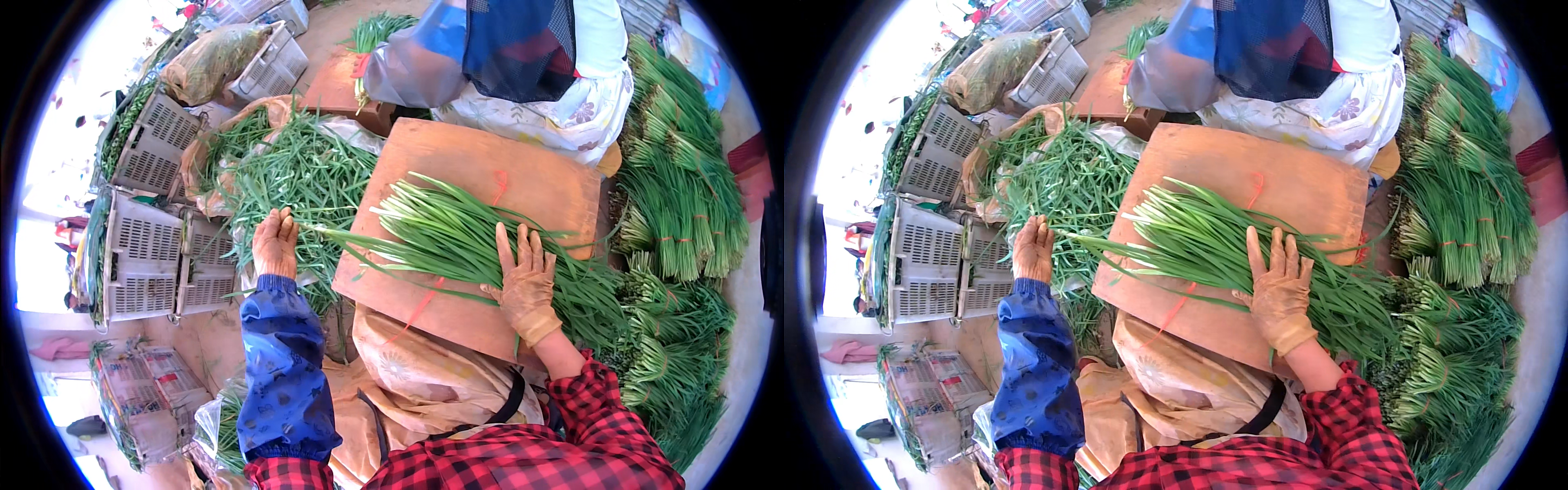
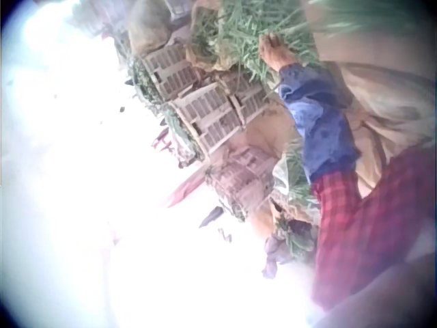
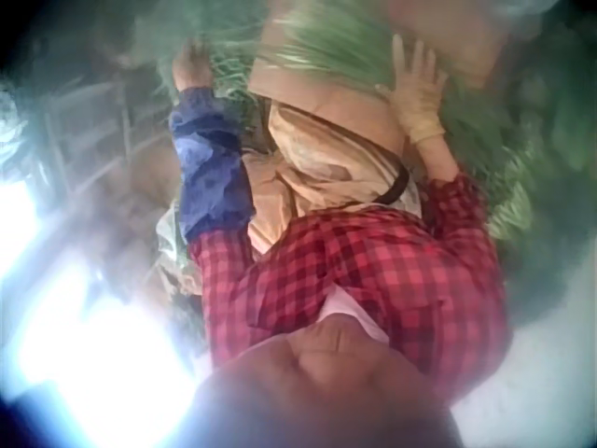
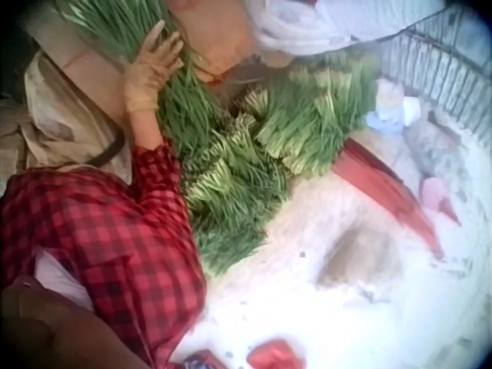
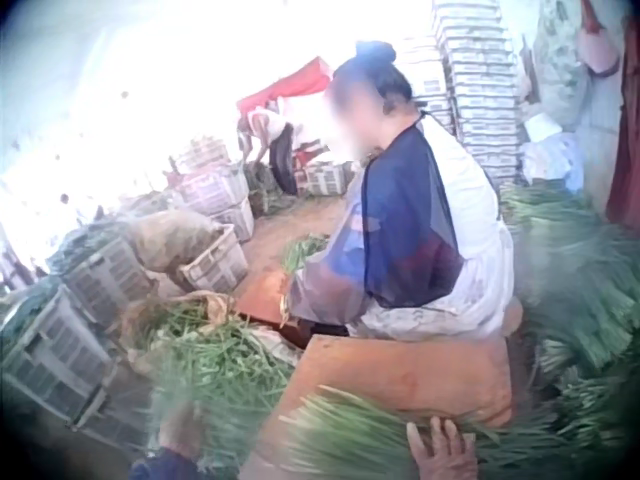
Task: The person picks up green onions from a bag, sorts through them by hand, organizes them into a bundle, and then ties the bundle with a red string on a board before placing it to the side.
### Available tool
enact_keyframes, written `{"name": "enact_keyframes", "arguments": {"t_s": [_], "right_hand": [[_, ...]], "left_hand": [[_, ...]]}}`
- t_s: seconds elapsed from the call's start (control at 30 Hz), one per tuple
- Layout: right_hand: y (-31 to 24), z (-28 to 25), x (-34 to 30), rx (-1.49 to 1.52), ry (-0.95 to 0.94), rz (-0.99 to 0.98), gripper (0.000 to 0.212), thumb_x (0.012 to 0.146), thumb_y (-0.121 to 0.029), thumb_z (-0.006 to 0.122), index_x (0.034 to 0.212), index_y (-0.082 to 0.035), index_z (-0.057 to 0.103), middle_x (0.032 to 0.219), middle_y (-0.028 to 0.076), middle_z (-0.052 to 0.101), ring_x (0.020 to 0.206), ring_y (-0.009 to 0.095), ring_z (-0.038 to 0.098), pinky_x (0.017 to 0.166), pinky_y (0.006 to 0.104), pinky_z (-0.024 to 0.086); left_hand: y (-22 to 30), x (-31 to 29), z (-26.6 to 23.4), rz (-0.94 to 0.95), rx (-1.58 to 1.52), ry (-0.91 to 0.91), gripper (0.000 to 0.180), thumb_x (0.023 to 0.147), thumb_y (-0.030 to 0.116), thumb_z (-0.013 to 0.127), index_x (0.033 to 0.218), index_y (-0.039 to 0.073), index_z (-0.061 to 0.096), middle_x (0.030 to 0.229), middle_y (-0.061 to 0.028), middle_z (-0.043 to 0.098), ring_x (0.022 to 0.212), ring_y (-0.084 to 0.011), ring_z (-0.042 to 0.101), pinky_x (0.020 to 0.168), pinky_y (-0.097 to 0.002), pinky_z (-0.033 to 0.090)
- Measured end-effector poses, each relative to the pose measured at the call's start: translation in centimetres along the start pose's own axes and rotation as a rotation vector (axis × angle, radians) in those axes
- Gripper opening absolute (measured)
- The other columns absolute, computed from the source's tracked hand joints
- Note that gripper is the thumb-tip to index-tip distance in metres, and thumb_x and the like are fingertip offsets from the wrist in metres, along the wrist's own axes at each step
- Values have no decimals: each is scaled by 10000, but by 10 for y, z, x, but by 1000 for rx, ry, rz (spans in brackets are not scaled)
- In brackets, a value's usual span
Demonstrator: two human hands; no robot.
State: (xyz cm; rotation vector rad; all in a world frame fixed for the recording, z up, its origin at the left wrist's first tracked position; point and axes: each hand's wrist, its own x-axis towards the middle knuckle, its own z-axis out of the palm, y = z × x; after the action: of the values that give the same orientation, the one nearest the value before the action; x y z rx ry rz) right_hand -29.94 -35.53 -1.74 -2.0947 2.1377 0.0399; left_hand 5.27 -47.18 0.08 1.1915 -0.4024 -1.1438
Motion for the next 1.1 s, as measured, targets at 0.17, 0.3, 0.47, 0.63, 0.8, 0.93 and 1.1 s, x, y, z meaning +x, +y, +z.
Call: {"name": "enact_keyframes", "arguments": {"t_s": [0.17, 0.3, 0.47, 0.63, 0.8, 0.93, 1.1], "right_hand": [[-7, -4, -2, 4, 0, -20, 960, 648, -483, 636, 1373, -175, 88, 1377, 158, 188, 1251, 313, 208, 959, 496, 215], [-1, 1, 0, -2, 36, -7, 926, 668, -483, 621, 1372, -190, 96, 1377, 159, 187, 1249, 309, 212, 955, 498, 209], [-3, -5, -4, 37, 79, -45, 949, 648, -414, 665, 1369, -143, 110, 1372, 186, 186, 1241, 329, 205, 954, 454, 190], [-4, -17, -4, 88, 10, -51, 1040, 584, -414, 710, 1372, -159, 82, 1387, 181, 141, 1265, 341, 147, 977, 481, 177], [-8, -38, -10, 109, -82, -62, 1109, 538, -423, 733, 1373, -173, 48, 1401, 169, 91, 1283, 362, 81, 992, 519, 151], [-7, -39, -17, 132, 15, -127, 1054, 536, -426, 731, 1365, -181, 128, 1389, 160, 125, 1274, 352, 108, 956, 526, 214], [-18, -34, -25, 161, 118, -320, 774, 680, -371, 625, 1324, -153, 254, 1363, 111, 243, 1250, 285, 211, 947, 470, 216]], "left_hand": [[49, 36, -59, 263, -100, 44, 287, 819, 153, 560, 1059, 21, 476, 1019, -134, 563, 931, -213, 557, 830, -362, 465], [79, 10, -39, 14, -102, 95, 1013, 714, 470, 626, 1352, 112, -74, 1407, -145, -87, 1283, -376, 83, 978, -546, 257], [-16, 4, -37, -199, 413, -164, 587, 809, 352, 536, 1315, 158, 309, 1389, -39, 246, 1289, -297, 150, 996, -498, 174], [-79, -9, -7, 782, 1914, -608, 446, 729, 103, 569, 1161, 170, 481, 1306, -75, 382, 1225, -280, 315, 994, -391, 246], [-69, -11, 5, 907, 1793, -661, 215, 752, 123, 551, 953, 176, 603, 1094, -31, 547, 1096, -258, 446, 938, -408, 316], [-70, -44, 46, 991, 1907, -817, 182, 739, 139, 546, 898, 199, 611, 868, -25, 552, 932, -246, 505, 920, -421, 328], [-81, -49, 35, 991, 1857, -582, 235, 666, 91, 589, 891, 159, 594, 849, -55, 526, 879, -256, 494, 931, -430, 294]]}}
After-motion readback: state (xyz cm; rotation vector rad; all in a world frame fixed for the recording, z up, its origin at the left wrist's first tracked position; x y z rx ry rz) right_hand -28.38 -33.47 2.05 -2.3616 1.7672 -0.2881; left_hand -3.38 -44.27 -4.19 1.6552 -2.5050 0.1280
